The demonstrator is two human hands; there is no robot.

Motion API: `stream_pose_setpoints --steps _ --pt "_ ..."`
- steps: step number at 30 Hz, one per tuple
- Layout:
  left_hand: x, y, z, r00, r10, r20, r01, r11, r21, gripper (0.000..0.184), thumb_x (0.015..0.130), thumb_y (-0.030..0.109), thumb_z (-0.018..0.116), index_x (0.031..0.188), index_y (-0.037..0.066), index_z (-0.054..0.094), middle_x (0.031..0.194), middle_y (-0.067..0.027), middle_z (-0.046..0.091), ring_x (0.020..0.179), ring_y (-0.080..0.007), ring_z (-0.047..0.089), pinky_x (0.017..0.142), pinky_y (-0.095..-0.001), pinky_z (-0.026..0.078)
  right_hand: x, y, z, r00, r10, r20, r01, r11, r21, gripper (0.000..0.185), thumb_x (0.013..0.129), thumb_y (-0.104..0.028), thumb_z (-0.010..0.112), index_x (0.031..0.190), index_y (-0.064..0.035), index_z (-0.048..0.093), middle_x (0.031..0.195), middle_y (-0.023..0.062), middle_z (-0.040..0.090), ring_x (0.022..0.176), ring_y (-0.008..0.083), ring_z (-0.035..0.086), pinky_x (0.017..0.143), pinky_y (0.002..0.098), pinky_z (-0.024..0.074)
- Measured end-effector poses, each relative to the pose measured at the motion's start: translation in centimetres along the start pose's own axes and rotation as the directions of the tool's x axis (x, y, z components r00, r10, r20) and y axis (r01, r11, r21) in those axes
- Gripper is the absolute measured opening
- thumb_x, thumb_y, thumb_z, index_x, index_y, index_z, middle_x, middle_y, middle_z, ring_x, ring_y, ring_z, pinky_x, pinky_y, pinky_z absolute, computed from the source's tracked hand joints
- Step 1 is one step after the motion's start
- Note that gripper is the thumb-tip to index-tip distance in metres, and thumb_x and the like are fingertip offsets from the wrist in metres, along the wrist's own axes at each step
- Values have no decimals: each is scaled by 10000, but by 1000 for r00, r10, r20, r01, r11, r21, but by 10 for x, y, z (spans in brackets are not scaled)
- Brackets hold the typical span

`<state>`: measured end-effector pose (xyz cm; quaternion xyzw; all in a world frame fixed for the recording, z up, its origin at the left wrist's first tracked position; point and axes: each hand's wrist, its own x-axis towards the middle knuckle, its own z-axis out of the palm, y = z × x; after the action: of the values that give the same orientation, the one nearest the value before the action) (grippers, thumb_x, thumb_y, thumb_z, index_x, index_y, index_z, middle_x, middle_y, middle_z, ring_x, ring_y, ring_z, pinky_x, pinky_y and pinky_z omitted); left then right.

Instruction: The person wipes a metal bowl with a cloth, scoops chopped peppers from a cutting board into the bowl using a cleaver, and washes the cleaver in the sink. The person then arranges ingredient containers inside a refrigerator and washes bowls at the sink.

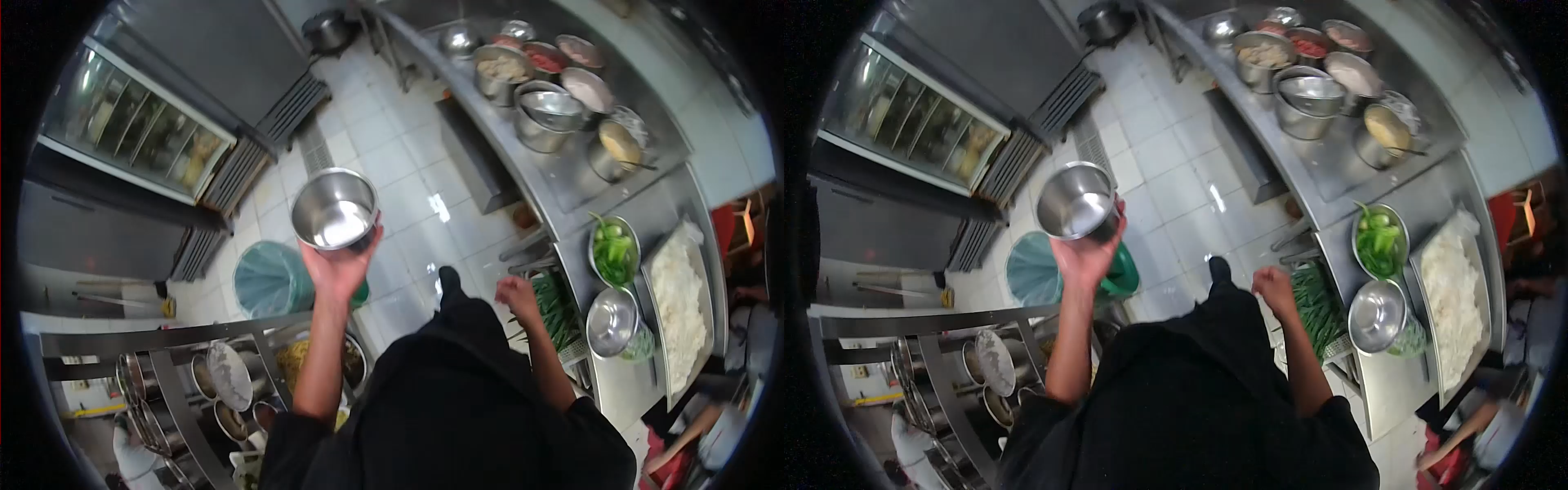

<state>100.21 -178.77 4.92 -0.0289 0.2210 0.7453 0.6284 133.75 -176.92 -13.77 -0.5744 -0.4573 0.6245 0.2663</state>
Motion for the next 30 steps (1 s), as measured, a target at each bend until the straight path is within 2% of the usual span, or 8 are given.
stream_pose_setpoints --steps 5,7,15,20,24,26,29,30 --pt "42 74 0 965 259 -38 -257 966 31 758 815 628 423 1364 117 315 1357 -195 359 1193 -435 390 1000 -536 341 120 -77 43 994 -15 104 17 1000 -23 96 806 -62 555 837 19 594 657 50 593 604 116 561 563 253 446" --pt "52 98 -8 933 349 -84 -350 937 6 766 806 627 447 1370 127 311 1348 -198 370 1197 -431 387 1001 -530 341 166 -114 62 947 -218 236 237 970 -57 102 810 -47 553 862 33 589 666 51 592 608 113 559 568 253 451" --pt "127 165 -39 847 464 -258 -483 875 -12 774 826 613 431 1380 91 290 1341 -218 365 1202 -411 384 1008 -523 343 330 -251 179 878 -305 369 352 933 -67 77 812 -17 541 849 40 578 664 55 590 597 113 553 557 255 452" --pt "227 217 -32 903 366 -223 -387 921 -54 783 820 633 412 1377 95 298 1334 -209 380 1186 -398 406 987 -502 368 410 -257 213 847 -344 405 459 858 -230 68 815 -17 534 832 33 577 641 55 579 589 118 553 550 260 449" --pt "322 255 -9 975 204 -83 -210 975 -66 747 842 640 334 1385 130 280 1385 -168 331 1223 -397 380 1007 -537 334 441 -267 199 936 -283 209 323 927 -191 105 817 -67 552 806 28 593 619 60 580 576 123 553 567 265 466" --pt "367 267 12 988 152 -40 -154 988 -29 739 845 632 335 1384 129 283 1391 -163 323 1234 -380 368 1018 -549 322 445 -276 188 975 -218 50 223 923 -315 68 788 -25 556 818 18 598 631 37 576 577 110 552 526 258 452" --pt "432 278 45 998 46 30 -46 999 -6 715 845 602 392 1377 134 294 1383 -151 332 1255 -354 348 1026 -557 316 467 -262 173 979 -203 -29 194 963 -188 44 779 -30 568 788 3 595 631 46 579 558 115 543 498 259 437" --pt "451 280 63 998 68 4 -69 994 83 790 842 655 344 1381 80 285 1337 -187 392 1182 -397 432 1020 -494 337 482 -248 170 980 -188 -63 176 971 -164 36 776 -30 570 776 -1 591 630 51 580 548 118 540 491 260 432"
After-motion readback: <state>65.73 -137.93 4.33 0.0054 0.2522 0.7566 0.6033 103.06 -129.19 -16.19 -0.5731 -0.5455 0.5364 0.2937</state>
